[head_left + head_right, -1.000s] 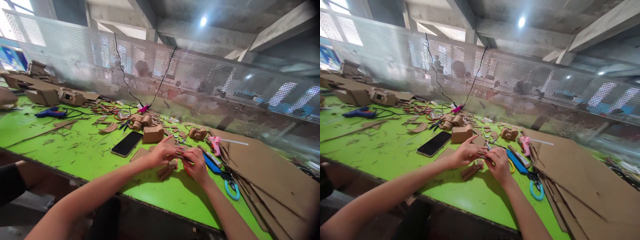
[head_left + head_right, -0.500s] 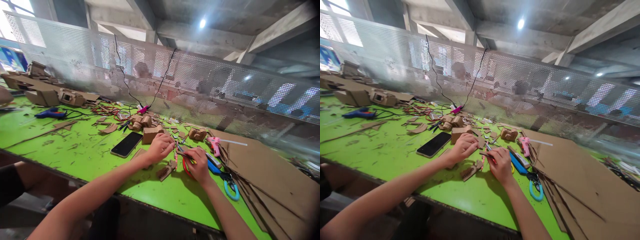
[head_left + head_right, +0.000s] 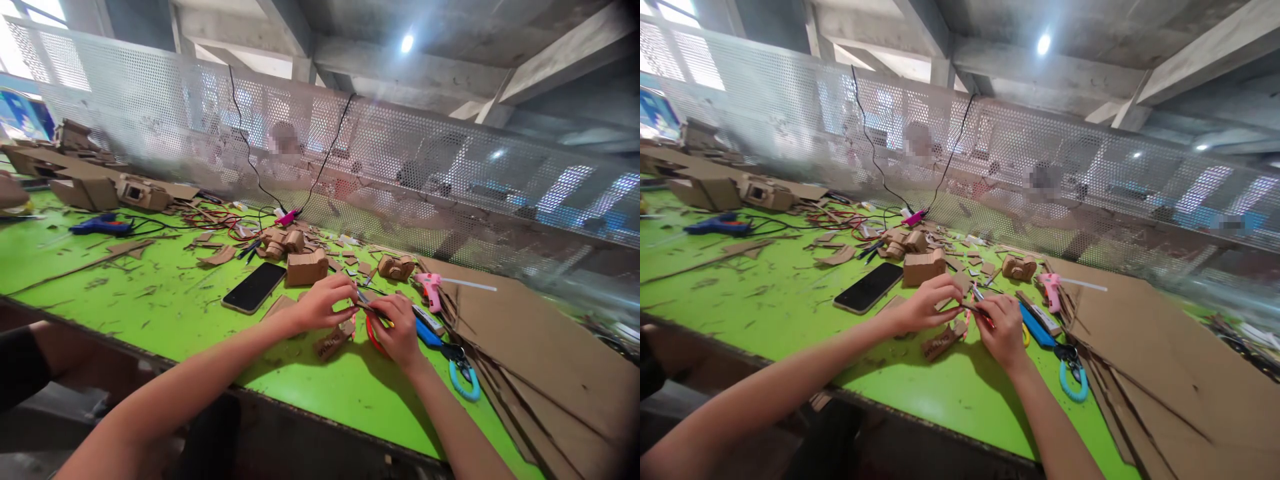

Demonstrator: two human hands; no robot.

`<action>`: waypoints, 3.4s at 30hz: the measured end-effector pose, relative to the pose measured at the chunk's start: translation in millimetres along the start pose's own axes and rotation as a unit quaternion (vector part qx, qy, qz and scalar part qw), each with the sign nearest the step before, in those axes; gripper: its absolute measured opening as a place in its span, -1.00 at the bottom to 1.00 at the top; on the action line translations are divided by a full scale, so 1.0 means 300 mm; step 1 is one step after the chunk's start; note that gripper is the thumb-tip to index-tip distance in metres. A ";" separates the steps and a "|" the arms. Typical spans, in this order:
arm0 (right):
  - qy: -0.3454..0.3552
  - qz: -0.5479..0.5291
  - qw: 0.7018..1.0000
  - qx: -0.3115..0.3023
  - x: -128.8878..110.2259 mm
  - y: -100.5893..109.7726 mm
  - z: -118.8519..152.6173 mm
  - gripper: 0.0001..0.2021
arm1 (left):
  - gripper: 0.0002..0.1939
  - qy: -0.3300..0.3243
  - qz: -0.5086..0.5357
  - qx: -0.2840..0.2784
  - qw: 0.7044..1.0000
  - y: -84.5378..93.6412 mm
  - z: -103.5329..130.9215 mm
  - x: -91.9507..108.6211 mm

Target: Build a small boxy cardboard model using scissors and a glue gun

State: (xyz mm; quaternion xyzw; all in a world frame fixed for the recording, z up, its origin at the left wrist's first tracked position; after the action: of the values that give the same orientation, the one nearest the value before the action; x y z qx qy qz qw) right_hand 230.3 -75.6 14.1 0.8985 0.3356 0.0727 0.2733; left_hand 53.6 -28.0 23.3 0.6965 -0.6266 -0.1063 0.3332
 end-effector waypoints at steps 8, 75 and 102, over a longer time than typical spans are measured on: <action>0.014 -0.011 1.000 -0.003 -0.007 -0.007 -0.002 -0.95 | -0.90 -0.020 0.022 0.028 0.999 -0.041 0.023 -0.036; 0.045 -0.057 0.997 0.031 -0.037 -0.001 -0.009 -0.90 | -0.91 -0.097 0.027 0.093 0.991 -0.038 0.025 0.006; 0.042 -0.097 0.994 0.002 -0.026 -0.011 -0.008 -0.90 | -0.88 -0.069 0.016 0.067 0.995 -0.047 0.038 -0.021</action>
State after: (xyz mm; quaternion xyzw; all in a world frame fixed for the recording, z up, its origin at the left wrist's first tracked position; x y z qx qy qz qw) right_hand 221.6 -77.5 14.7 0.8582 0.4327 0.0824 0.2634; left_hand 57.3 -26.1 4.4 0.6985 -0.6646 -0.1064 0.2431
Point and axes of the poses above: each hand's wrist, its own z-axis away from the middle knuckle, its own y-axis out of the back of the hand, x = y × z, the point moved 3 cm from there along -z, towards the middle knuckle
